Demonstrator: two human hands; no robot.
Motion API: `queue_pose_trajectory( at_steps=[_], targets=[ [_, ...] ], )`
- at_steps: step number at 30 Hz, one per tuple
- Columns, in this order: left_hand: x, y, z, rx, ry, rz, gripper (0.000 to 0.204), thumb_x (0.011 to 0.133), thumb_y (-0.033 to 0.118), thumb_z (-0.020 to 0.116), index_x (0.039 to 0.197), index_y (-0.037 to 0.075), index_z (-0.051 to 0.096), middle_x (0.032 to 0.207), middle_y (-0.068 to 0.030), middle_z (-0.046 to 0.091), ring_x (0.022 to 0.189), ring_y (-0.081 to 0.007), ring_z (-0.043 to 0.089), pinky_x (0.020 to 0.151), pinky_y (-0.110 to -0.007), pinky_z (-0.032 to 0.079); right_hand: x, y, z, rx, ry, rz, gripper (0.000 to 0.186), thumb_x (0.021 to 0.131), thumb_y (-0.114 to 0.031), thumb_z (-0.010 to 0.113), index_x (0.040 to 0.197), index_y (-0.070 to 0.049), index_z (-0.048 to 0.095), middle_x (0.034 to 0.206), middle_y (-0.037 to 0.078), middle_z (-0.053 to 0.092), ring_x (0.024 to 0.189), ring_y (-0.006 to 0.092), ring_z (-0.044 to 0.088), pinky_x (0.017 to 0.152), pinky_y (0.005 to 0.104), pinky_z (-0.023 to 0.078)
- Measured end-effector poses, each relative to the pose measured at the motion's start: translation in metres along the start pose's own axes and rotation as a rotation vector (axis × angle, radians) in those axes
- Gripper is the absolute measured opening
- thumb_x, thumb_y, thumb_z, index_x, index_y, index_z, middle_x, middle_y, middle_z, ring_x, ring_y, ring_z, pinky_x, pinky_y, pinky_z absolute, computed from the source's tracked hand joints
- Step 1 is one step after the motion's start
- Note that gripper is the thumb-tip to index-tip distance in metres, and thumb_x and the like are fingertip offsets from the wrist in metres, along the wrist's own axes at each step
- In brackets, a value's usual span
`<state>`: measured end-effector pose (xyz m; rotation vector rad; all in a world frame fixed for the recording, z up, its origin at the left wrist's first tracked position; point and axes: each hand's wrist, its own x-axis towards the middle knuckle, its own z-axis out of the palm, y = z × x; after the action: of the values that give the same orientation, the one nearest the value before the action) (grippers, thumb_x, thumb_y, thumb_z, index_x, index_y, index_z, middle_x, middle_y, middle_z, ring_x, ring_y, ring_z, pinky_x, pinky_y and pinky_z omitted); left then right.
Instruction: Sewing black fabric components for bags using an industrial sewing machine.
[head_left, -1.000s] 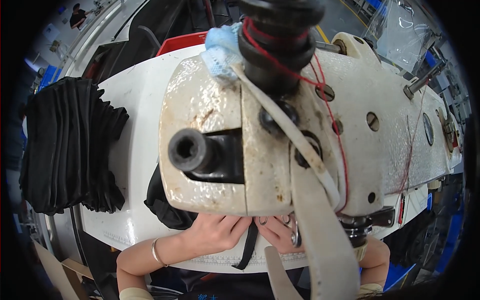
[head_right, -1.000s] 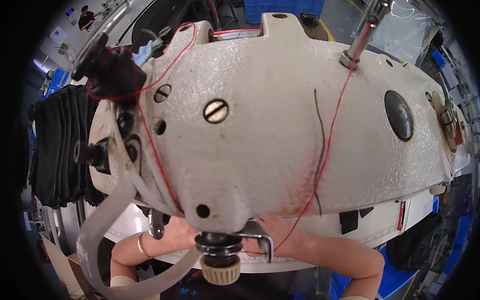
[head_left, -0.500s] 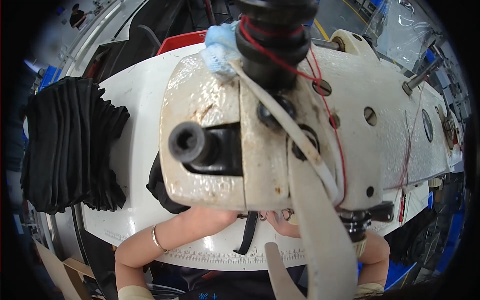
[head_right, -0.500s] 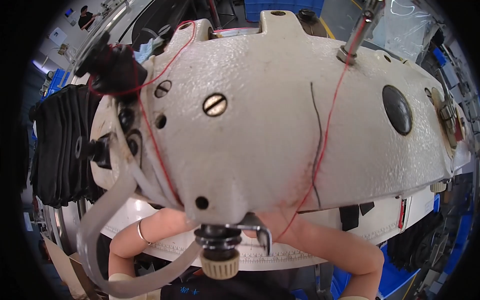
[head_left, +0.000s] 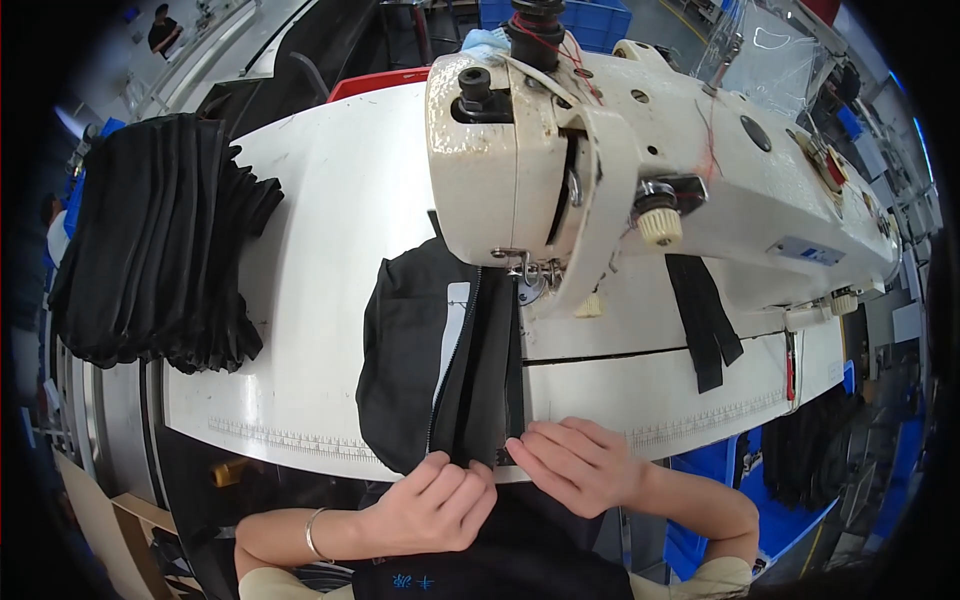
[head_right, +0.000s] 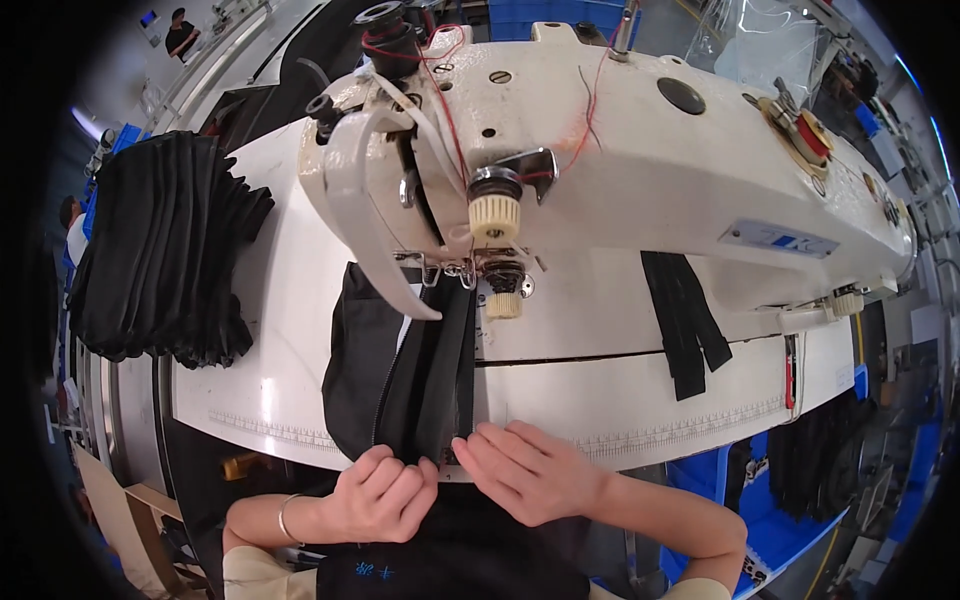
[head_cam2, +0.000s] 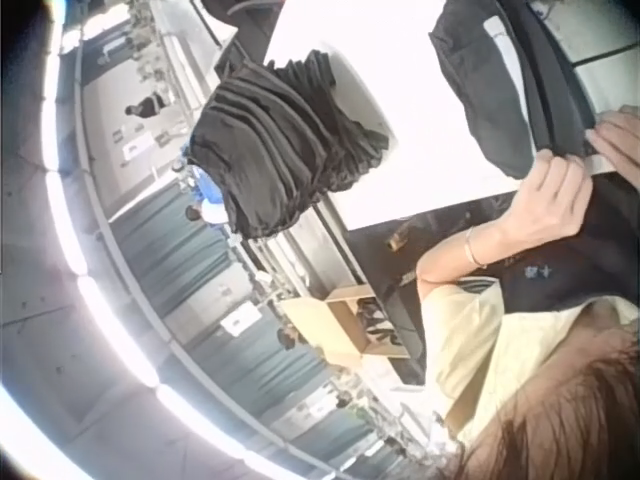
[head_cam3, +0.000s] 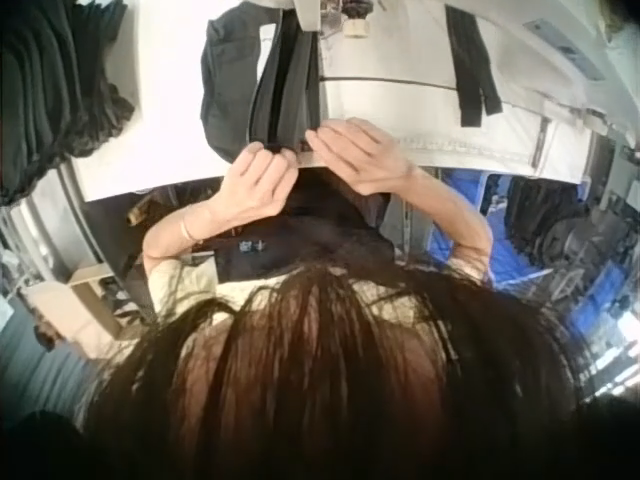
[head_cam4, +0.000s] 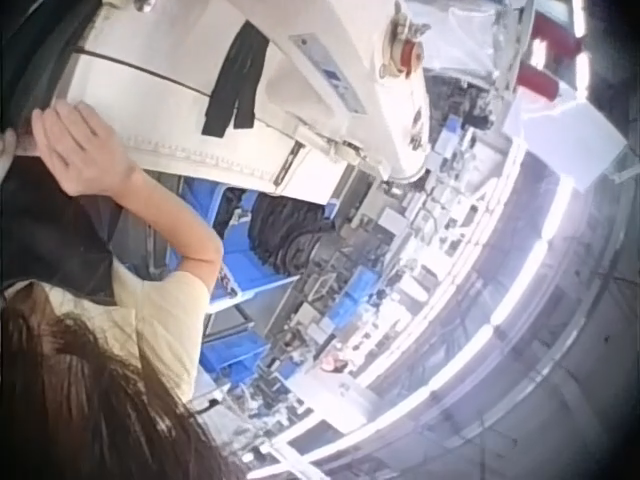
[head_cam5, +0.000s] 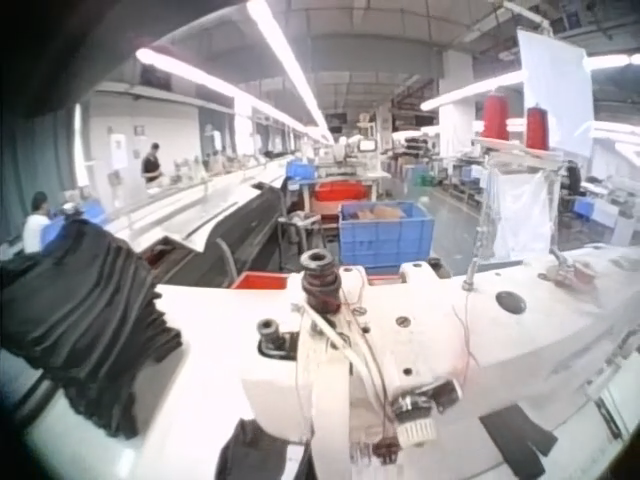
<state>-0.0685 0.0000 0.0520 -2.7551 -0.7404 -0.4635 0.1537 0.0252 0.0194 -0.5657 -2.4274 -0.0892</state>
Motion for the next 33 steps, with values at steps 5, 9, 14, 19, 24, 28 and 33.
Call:
queue_pose_trajectory(
  at_steps=[5,9,14,19,24,28,33],
  targets=[
    [-0.010,0.010,0.021,-0.007,0.243,-0.141,0.018,0.065,0.006,0.060,0.083,0.001,0.065,0.074,-0.0027,0.049,0.069,-0.0152,0.049,0.069,-0.029,0.045,0.002,-0.002,-0.002,0.000,0.072,0.037,0.023,0.078,-0.009,0.060,0.098,0.002,0.065,0.098,0.010,0.062,0.092,0.0212,0.063,0.070,0.0293,0.049],
    [-0.007,0.007,0.022,-0.221,0.346,-0.247,0.025,0.062,-0.003,0.063,0.086,0.000,0.065,0.082,-0.0074,0.055,0.071,-0.0205,0.051,0.067,-0.035,0.047,0.003,-0.004,-0.002,0.022,0.095,0.040,0.023,0.078,-0.009,0.060,0.097,0.002,0.065,0.098,0.010,0.062,0.093,0.0217,0.063,0.070,0.0296,0.049],
    [0.003,-0.041,-0.005,-0.801,0.238,-0.704,0.034,0.065,-0.016,0.051,0.092,-0.001,0.065,0.094,-0.0141,0.059,0.075,-0.0233,0.058,0.070,-0.031,0.048,-0.006,-0.005,0.002,0.058,-0.030,0.019,0.022,0.073,-0.008,0.062,0.092,0.002,0.065,0.099,0.010,0.061,0.098,0.0237,0.060,0.074,0.0302,0.048],
    [0.004,-0.070,-0.027,-0.533,0.142,-0.497,0.034,0.065,-0.011,0.056,0.096,0.000,0.067,0.092,-0.0103,0.059,0.072,-0.0182,0.055,0.065,-0.027,0.045,-0.014,-0.009,0.002,0.055,-0.177,0.044,0.022,0.071,-0.008,0.062,0.091,0.003,0.064,0.099,0.012,0.060,0.102,0.0261,0.058,0.078,0.0323,0.048],
    [0.001,-0.014,0.011,-0.116,0.013,0.012,0.021,0.073,0.009,0.059,0.090,-0.003,0.065,0.104,-0.0161,0.064,0.076,-0.0187,0.055,0.065,-0.027,0.046,-0.013,-0.010,0.003,0.083,-0.162,0.073,0.023,0.071,-0.010,0.061,0.090,0.003,0.064,0.099,0.013,0.060,0.103,0.0271,0.058,0.080,0.0337,0.048],
    [0.005,-0.005,0.028,-0.170,0.032,-0.020,0.021,0.074,0.007,0.058,0.090,-0.005,0.065,0.102,-0.0186,0.064,0.074,-0.0187,0.057,0.064,-0.025,0.047,-0.017,-0.010,0.004,0.071,-0.140,0.073,0.024,0.072,-0.011,0.060,0.091,0.004,0.064,0.100,0.014,0.060,0.103,0.0285,0.059,0.082,0.0347,0.049],
    [0.005,-0.003,0.034,-0.196,0.038,-0.014,0.023,0.075,0.008,0.058,0.091,-0.008,0.063,0.102,-0.0208,0.063,0.072,-0.0187,0.055,0.064,-0.026,0.047,-0.014,-0.008,0.001,0.060,-0.141,0.083,0.016,0.073,-0.007,0.062,0.087,0.000,0.065,0.099,0.010,0.062,0.100,0.0239,0.063,0.080,0.0306,0.049]
  ],
)
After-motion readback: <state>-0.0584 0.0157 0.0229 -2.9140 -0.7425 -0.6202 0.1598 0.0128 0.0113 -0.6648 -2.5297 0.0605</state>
